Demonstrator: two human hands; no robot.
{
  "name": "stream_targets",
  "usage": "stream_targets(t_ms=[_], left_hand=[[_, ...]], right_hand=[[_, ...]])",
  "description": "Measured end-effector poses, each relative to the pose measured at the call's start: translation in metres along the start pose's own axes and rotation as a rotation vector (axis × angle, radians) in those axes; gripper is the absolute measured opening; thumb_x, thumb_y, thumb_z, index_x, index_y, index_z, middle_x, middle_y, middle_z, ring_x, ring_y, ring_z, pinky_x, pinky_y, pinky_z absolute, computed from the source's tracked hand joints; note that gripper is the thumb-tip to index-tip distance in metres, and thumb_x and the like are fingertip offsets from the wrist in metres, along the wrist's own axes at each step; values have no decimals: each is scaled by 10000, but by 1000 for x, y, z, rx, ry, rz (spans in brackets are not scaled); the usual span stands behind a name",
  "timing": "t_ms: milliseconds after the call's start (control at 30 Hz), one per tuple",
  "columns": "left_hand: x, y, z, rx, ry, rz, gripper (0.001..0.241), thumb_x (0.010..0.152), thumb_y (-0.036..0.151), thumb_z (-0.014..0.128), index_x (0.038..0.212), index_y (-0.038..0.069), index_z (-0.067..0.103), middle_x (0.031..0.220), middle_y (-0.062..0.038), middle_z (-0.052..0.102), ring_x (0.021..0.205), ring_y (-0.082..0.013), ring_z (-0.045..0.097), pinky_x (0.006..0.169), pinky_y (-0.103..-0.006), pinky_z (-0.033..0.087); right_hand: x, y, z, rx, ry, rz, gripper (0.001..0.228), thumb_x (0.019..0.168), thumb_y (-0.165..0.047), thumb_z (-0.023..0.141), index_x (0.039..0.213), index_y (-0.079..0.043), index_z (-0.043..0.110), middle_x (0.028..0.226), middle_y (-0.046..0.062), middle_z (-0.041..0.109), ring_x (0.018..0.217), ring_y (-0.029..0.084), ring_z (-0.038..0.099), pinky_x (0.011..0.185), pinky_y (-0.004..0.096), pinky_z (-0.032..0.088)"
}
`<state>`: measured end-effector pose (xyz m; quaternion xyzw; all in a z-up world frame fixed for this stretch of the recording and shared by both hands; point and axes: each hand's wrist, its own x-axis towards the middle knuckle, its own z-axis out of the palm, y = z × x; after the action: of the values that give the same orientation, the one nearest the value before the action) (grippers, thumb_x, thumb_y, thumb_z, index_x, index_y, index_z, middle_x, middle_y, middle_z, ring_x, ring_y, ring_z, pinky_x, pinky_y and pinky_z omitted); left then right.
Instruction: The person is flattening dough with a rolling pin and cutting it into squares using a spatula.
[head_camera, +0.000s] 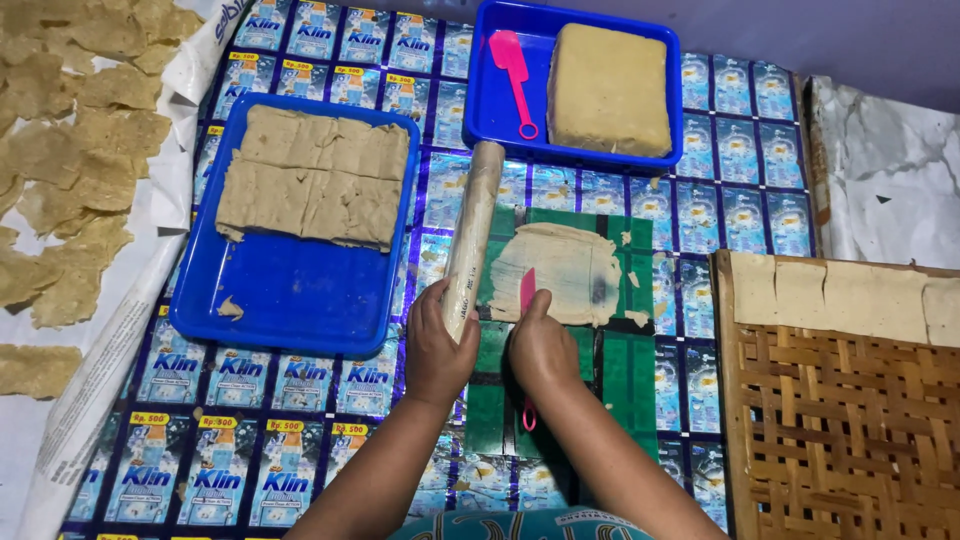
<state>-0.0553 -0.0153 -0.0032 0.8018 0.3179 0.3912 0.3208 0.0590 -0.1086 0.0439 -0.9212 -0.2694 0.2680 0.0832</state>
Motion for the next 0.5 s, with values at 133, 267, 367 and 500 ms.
stream_targets(t_ms=[133,267,367,500], left_hand=[[1,-1,-1,-1,-4,4,498,853,152,735,1294,3,558,1275,-185,633,1174,-399,625,1003,-493,499],[2,-1,-2,16,-8,11,496,859,168,737,1290,0,556,1283,-179,632,1184,-390,624,1013,-485,494],[3,2,-4,10,-19,9,493,860,158,732,1288,-9,552,1282,-187,628,1185,-401,619,1015,-492,492],[3,3,-4,22,-24,16,487,857,148,730,1284,-5,552,1280,-185,632,1184,-401,624,1017,-493,492]], right_hand=[[18,-11,-13,38,1,-10,458,985,-156,307,1387,59,271,998,354,708,1018,586,676,917,676,519],[46,-18,-20,79,20,22,491,949,-183,371,1372,41,260,1016,338,704,1033,584,667,923,680,506],[73,-15,-24,73,6,26,589,891,-184,521,1373,24,254,1048,330,697,1058,575,663,932,673,507],[53,0,-71,182,98,-61,303,1047,-267,380,1252,-47,415,1016,374,685,1050,600,648,905,683,486]])
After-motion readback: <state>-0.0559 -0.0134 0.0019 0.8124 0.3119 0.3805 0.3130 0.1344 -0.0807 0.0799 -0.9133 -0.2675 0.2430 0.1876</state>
